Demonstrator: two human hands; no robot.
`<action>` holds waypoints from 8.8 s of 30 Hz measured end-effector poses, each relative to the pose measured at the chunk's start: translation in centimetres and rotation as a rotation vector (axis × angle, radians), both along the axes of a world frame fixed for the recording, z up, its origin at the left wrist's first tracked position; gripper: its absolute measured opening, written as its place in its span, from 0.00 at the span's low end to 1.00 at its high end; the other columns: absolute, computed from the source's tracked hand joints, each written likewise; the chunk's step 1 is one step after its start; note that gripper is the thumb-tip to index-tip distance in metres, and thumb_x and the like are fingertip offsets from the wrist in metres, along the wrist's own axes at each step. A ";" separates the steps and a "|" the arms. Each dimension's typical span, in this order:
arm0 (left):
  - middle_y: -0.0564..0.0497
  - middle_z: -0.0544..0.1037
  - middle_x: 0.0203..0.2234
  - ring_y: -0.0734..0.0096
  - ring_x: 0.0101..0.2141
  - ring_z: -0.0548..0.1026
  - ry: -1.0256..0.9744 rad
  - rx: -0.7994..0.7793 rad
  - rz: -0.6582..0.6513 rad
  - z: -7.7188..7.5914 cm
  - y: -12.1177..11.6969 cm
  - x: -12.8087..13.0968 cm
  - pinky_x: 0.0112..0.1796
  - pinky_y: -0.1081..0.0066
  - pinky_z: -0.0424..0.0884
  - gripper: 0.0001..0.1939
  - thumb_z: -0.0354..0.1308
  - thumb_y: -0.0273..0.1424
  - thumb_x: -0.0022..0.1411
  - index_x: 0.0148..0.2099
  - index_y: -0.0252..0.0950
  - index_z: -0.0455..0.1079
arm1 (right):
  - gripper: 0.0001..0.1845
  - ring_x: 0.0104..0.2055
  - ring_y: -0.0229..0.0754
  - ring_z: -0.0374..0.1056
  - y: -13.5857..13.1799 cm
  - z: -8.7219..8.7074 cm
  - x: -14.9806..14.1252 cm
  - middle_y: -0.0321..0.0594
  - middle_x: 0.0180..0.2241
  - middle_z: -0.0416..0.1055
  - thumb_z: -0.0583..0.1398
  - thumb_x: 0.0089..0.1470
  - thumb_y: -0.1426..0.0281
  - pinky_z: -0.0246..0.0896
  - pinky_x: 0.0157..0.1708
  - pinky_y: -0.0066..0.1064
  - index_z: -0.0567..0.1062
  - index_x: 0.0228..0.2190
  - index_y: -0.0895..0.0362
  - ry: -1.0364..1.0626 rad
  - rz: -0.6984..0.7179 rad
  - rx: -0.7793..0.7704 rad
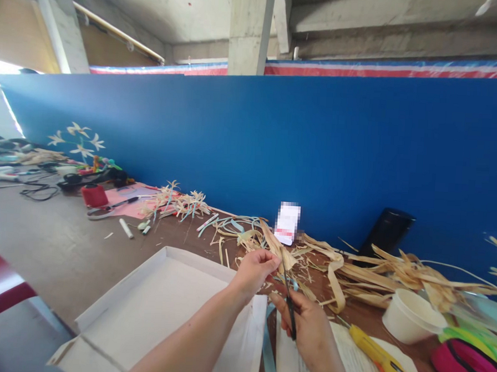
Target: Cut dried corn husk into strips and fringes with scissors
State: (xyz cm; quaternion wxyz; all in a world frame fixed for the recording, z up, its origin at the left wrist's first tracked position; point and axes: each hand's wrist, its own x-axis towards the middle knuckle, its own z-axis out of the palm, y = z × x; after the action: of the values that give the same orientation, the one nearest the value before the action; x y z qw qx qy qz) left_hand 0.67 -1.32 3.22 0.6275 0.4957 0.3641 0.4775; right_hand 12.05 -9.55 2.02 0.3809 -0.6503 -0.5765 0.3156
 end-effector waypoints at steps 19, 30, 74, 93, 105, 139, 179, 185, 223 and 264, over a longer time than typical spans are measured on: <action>0.55 0.68 0.18 0.80 0.19 0.63 0.034 0.067 0.003 -0.1 0.2 0.0 0.22 0.78 0.60 0.09 0.58 0.34 0.48 0.25 0.34 0.64 | 0.25 0.18 0.38 0.57 -0.1 0.1 0.0 0.31 0.13 0.61 0.57 0.47 0.52 0.49 0.19 0.28 0.76 0.40 0.56 -0.022 -0.011 -0.022; 0.54 0.68 0.17 0.80 0.18 0.62 0.014 0.064 0.001 0.0 0.1 0.0 0.22 0.77 0.60 0.09 0.57 0.34 0.50 0.24 0.33 0.64 | 0.26 0.15 0.35 0.53 -0.2 0.1 -0.1 0.29 0.12 0.59 0.59 0.47 0.54 0.46 0.16 0.27 0.76 0.42 0.57 0.011 -0.008 0.003; 0.55 0.67 0.18 0.81 0.18 0.63 -0.022 0.034 0.019 0.5 0.1 -0.3 0.21 0.78 0.63 0.08 0.57 0.31 0.51 0.26 0.32 0.65 | 0.21 0.16 0.36 0.56 0.0 -0.5 0.1 0.28 0.12 0.60 0.59 0.47 0.56 0.48 0.17 0.27 0.77 0.40 0.54 -0.006 -0.006 0.014; 0.54 0.68 0.18 0.80 0.19 0.65 -0.095 0.003 0.007 0.3 0.3 -0.1 0.22 0.79 0.63 0.08 0.59 0.31 0.49 0.26 0.32 0.65 | 0.28 0.25 0.40 0.65 0.4 -1.0 0.8 0.36 0.22 0.73 0.61 0.45 0.54 0.59 0.25 0.29 0.73 0.45 0.57 0.245 -0.159 0.051; 0.55 0.69 0.19 0.80 0.20 0.64 -0.004 0.057 -0.045 -0.4 -0.1 0.3 0.23 0.77 0.62 0.08 0.60 0.32 0.47 0.26 0.33 0.66 | 0.32 0.23 0.36 0.63 0.1 0.1 0.7 0.33 0.27 0.69 0.68 0.37 0.61 0.54 0.20 0.26 0.72 0.46 0.54 0.551 -0.262 0.215; 0.53 0.68 0.18 0.81 0.19 0.64 -0.181 -0.121 -0.295 -0.9 -1.2 0.5 0.22 0.76 0.57 0.21 0.70 0.39 0.34 0.26 0.29 0.68 | 0.30 0.28 0.40 0.68 0.6 -0.6 1.3 0.34 0.27 0.71 0.66 0.37 0.66 0.60 0.27 0.29 0.70 0.45 0.56 0.467 -0.268 0.251; 0.53 0.72 0.20 0.84 0.17 0.65 -0.058 -0.018 0.011 -0.1 0.4 -0.5 0.19 0.81 0.61 0.08 0.61 0.31 0.47 0.28 0.31 0.68 | 0.29 0.35 0.44 0.69 -0.4 0.4 0.1 0.39 0.32 0.76 0.60 0.45 0.52 0.62 0.28 0.28 0.71 0.47 0.53 0.394 -0.163 0.013; 0.55 0.70 0.17 0.85 0.15 0.63 -0.052 -0.031 0.060 0.7 0.4 -0.8 0.19 0.81 0.60 0.04 0.59 0.27 0.49 0.27 0.31 0.68 | 0.27 0.32 0.44 0.69 -0.7 0.7 -0.7 0.39 0.30 0.76 0.59 0.46 0.51 0.59 0.24 0.28 0.74 0.45 0.53 0.323 -0.004 -0.081; 0.53 0.70 0.19 0.83 0.18 0.65 -0.125 -0.039 0.023 1.2 0.0 -1.2 0.20 0.80 0.60 0.09 0.62 0.32 0.45 0.27 0.31 0.68 | 0.30 0.18 0.36 0.55 -0.5 1.0 -0.9 0.30 0.13 0.62 0.60 0.43 0.51 0.47 0.19 0.29 0.76 0.43 0.59 0.259 -0.040 -0.072; 0.56 0.69 0.17 0.84 0.16 0.63 -0.056 -0.094 0.057 1.7 -0.2 -1.4 0.19 0.81 0.61 0.08 0.62 0.32 0.48 0.27 0.32 0.68 | 0.27 0.15 0.35 0.53 -0.6 0.6 -1.4 0.29 0.11 0.58 0.61 0.41 0.50 0.46 0.16 0.28 0.79 0.38 0.56 0.183 -0.101 -0.003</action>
State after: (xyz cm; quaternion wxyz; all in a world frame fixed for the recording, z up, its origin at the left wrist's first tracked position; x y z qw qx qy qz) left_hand -0.69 -1.47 4.94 0.6462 0.4417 0.3822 0.4911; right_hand 10.62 -10.15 2.59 0.4466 -0.6475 -0.5054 0.3548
